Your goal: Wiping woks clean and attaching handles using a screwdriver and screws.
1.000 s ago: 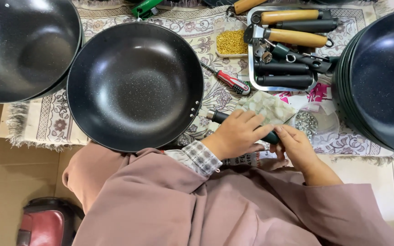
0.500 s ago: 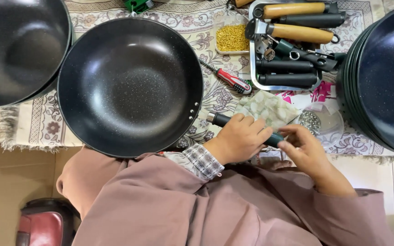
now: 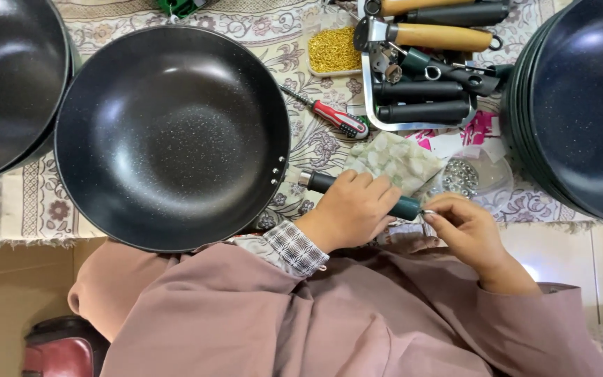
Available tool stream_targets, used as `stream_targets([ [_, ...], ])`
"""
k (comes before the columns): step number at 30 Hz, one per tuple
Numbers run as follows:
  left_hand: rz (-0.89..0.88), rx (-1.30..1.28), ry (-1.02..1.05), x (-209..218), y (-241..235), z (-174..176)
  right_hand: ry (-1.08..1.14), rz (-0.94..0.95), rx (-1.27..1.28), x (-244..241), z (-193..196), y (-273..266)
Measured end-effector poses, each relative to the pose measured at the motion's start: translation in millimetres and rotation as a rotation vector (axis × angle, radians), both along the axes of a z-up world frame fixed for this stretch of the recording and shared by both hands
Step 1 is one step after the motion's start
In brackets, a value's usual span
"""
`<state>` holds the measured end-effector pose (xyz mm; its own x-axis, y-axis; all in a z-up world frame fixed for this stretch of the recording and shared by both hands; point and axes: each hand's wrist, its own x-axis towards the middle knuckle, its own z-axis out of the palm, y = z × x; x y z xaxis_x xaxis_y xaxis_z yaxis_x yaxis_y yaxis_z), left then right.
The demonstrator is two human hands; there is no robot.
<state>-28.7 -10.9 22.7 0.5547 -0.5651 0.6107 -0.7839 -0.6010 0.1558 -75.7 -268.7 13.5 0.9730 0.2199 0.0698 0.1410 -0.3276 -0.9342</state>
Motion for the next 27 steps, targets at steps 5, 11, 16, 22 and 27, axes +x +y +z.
stream_targets([
  [5,0.011,0.025,-0.001,-1,-1,-3,0.185,-0.076,0.137,-3,-10,-1],
  [11,-0.011,0.028,0.021,1,2,1,0.287,-0.117,0.168,0,-11,5],
  [16,-0.023,0.039,0.054,-1,5,7,-0.172,-0.063,-0.204,0,20,12],
  [22,-0.039,0.052,0.088,0,6,14,-0.805,0.135,-0.683,7,42,10],
  [27,-0.034,0.061,0.094,0,6,18,-0.993,0.166,-0.788,11,45,14],
])
